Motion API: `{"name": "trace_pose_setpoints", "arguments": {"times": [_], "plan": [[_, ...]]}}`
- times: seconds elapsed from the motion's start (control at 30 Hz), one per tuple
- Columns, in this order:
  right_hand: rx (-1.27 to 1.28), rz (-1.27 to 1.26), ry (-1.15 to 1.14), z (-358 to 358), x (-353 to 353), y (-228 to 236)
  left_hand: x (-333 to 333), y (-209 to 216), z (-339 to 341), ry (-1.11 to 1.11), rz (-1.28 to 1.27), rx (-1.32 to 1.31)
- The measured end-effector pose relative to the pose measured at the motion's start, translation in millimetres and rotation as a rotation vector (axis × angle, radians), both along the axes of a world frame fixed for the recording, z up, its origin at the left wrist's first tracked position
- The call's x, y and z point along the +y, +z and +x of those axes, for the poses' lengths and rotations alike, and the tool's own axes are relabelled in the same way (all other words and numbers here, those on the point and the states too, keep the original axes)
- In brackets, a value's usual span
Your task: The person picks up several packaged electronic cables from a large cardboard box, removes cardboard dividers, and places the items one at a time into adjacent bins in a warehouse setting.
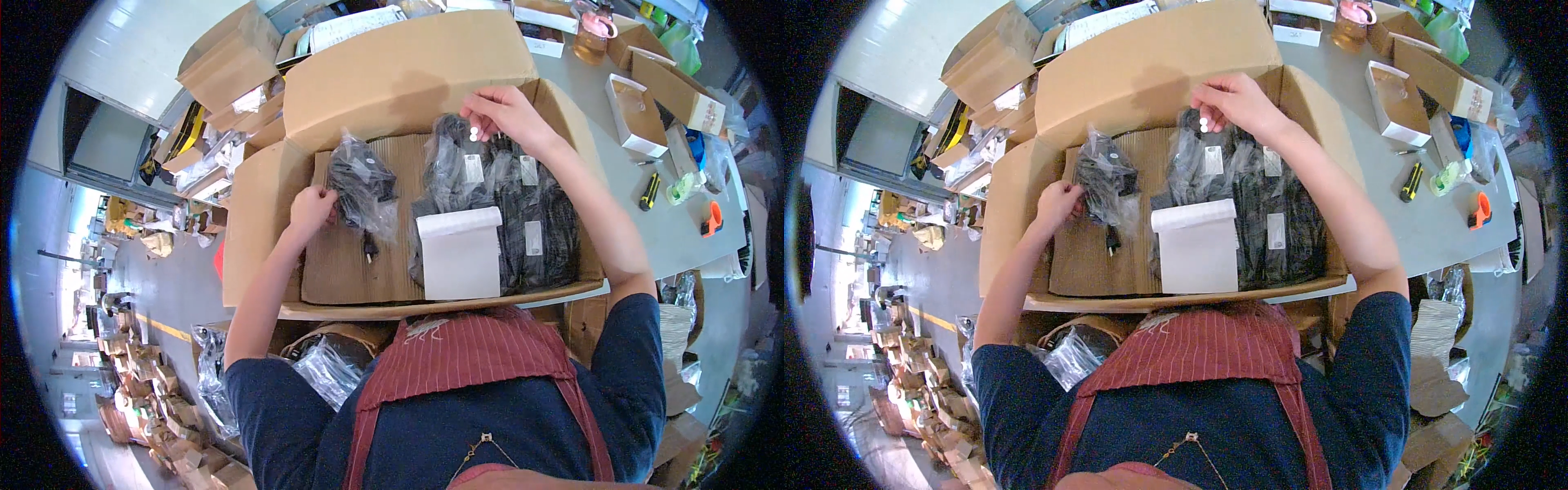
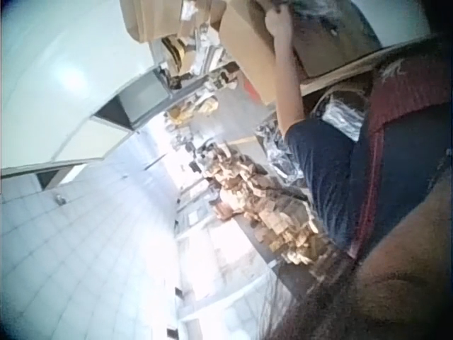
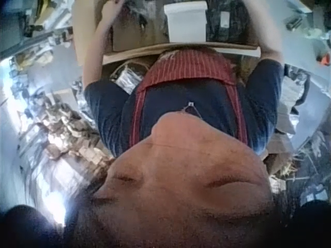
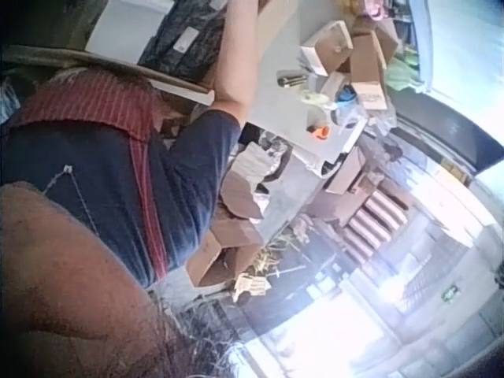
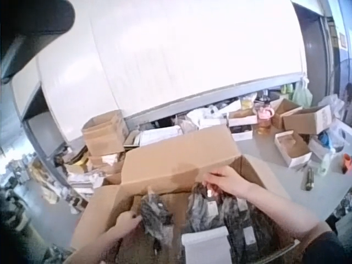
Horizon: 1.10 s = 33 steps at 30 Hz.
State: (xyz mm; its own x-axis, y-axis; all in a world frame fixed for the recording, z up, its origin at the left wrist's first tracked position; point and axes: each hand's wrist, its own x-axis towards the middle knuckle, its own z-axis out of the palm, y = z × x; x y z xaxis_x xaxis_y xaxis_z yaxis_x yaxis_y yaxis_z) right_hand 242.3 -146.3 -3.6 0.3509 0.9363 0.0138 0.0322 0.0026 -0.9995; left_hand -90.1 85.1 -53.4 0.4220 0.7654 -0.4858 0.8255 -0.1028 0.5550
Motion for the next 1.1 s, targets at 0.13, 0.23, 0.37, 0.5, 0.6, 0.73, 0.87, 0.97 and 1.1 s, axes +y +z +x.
{"name": "trace_pose_setpoints", "arguments": {"times": [0.13,0.23,0.37,0.5,0.6,0.73,0.87,0.97,1.1], "plan": [[-0.05,0.018,0.026,-4.9,4.9,-2.5,-38.2,31.1,-21.8,-0.585,0.836,-0.124],[-0.104,-0.008,0.018,-5.8,5.7,-3.8,-63.2,41.0,-15.6,-1.244,0.935,-0.254],[-0.132,0.007,-0.025,-1.4,6.0,-10.8,-58.9,23.6,-5.4,-1.5,0.875,-0.155],[-0.168,0.004,0.002,1.3,5.0,-14.3,-29.7,2.6,-2.5,-1.388,1.009,-0.149],[-0.157,-0.017,0.009,0.4,3.6,-12.9,-24.4,2.7,-3.1,-1.351,0.966,-0.215],[-0.139,-0.025,-0.012,4.1,3.1,-15.7,-36.8,21.0,-3.9,-1.159,0.907,-0.251],[-0.144,-0.035,-0.042,2.8,6.4,-15.0,-54.7,21.1,-11.8,-1.263,0.845,-0.24],[-0.207,-0.052,-0.024,2.0,7.9,-21.5,-69.2,3.0,-14.5,-1.304,0.895,-0.203],[-0.205,-0.07,0.033,-5.6,7.0,-20.2,-54.6,-5.6,-9.4,-1.323,0.938,-0.207]]}}
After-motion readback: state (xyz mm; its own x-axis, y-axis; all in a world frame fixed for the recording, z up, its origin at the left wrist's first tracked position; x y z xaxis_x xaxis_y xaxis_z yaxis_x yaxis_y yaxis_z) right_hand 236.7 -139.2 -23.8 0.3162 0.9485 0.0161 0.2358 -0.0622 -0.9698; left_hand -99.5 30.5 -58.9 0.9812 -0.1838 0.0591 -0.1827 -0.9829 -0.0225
